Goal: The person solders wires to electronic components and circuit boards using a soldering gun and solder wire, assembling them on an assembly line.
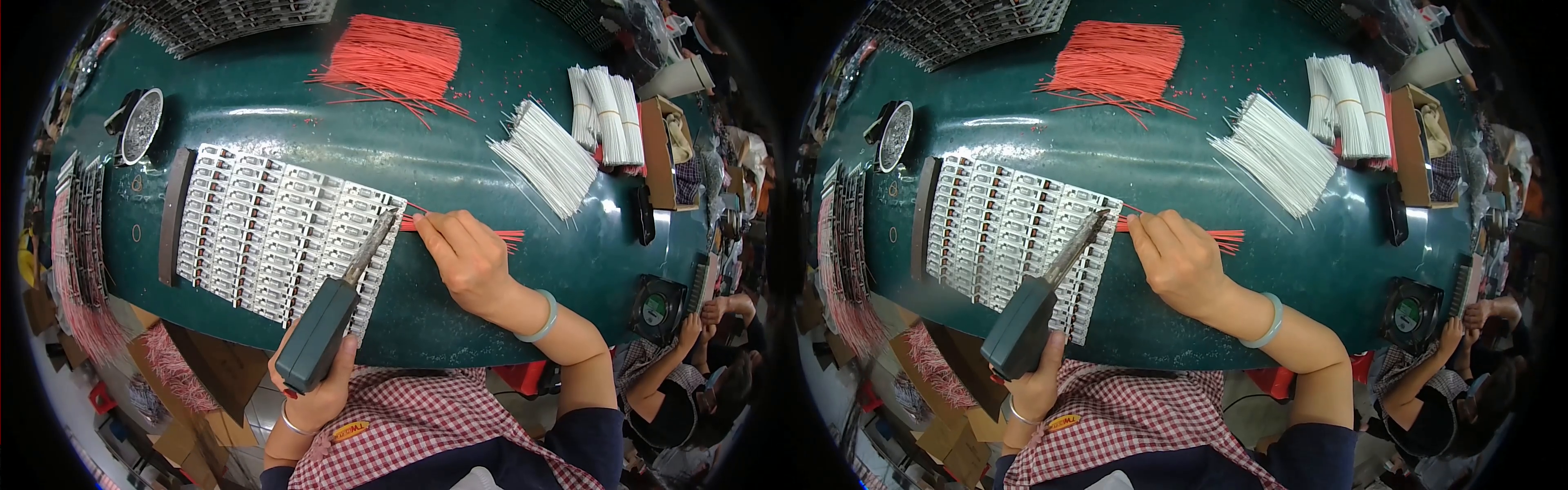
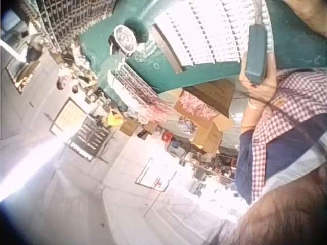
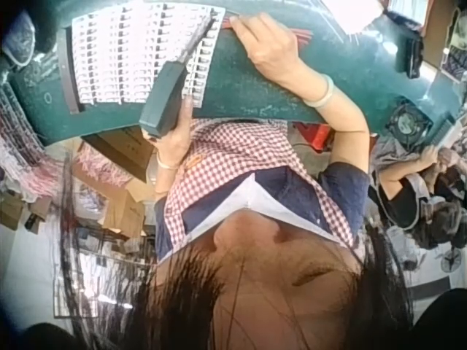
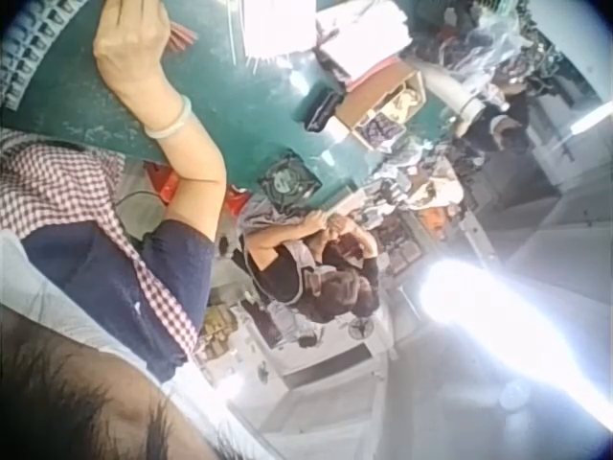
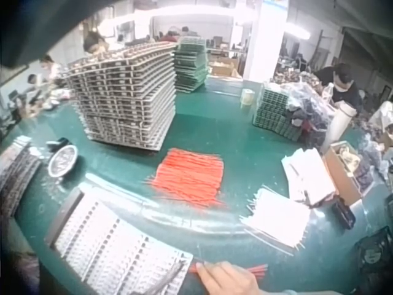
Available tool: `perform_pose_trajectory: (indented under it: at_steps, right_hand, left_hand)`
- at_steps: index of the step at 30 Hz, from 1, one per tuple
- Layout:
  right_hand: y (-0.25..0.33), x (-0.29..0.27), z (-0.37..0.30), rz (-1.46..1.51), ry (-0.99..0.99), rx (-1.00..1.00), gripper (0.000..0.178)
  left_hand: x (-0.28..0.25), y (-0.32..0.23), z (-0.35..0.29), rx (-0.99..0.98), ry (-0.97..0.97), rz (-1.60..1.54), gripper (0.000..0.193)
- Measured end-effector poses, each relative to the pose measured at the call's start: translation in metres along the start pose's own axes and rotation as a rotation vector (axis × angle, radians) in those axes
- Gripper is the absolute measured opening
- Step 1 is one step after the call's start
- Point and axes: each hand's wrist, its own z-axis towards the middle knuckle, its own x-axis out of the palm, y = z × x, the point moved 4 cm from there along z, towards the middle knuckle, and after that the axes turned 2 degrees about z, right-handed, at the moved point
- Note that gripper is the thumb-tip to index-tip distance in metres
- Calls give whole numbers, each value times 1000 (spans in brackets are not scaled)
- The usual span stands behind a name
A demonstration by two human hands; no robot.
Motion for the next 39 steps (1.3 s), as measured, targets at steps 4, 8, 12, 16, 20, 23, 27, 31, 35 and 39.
perform_pose_trajectory:
  at_steps: [4,8,12,16,20,23,27,31,35,39]
  right_hand:
    - [0,1,-1,6,-5,12,36]
    - [2,-4,1,38,-69,-17,37]
    - [7,-4,-6,83,-61,-17,40]
    - [8,0,-6,89,-29,-5,42]
    - [8,0,-6,65,-15,-4,41]
    - [9,1,-5,52,-6,-9,41]
    - [9,2,-6,39,3,-14,40]
    - [10,1,-5,21,8,-16,39]
    - [11,1,-4,23,10,-19,39]
    - [11,2,-5,14,19,-10,38]
  left_hand:
    - [-6,5,-9,-67,81,-11,35]
    - [-8,7,-11,-26,60,18,35]
    - [-8,2,-9,25,59,66,33]
    - [-6,-1,-5,53,-8,32,21]
    - [-3,-1,-4,33,15,17,20]
    - [-2,2,-5,38,12,4,20]
    - [1,-2,-2,79,21,47,20]
    - [0,-2,-4,66,22,46,20]
    - [-1,1,-7,83,28,61,21]
    - [-9,16,-24,-88,79,-5,34]
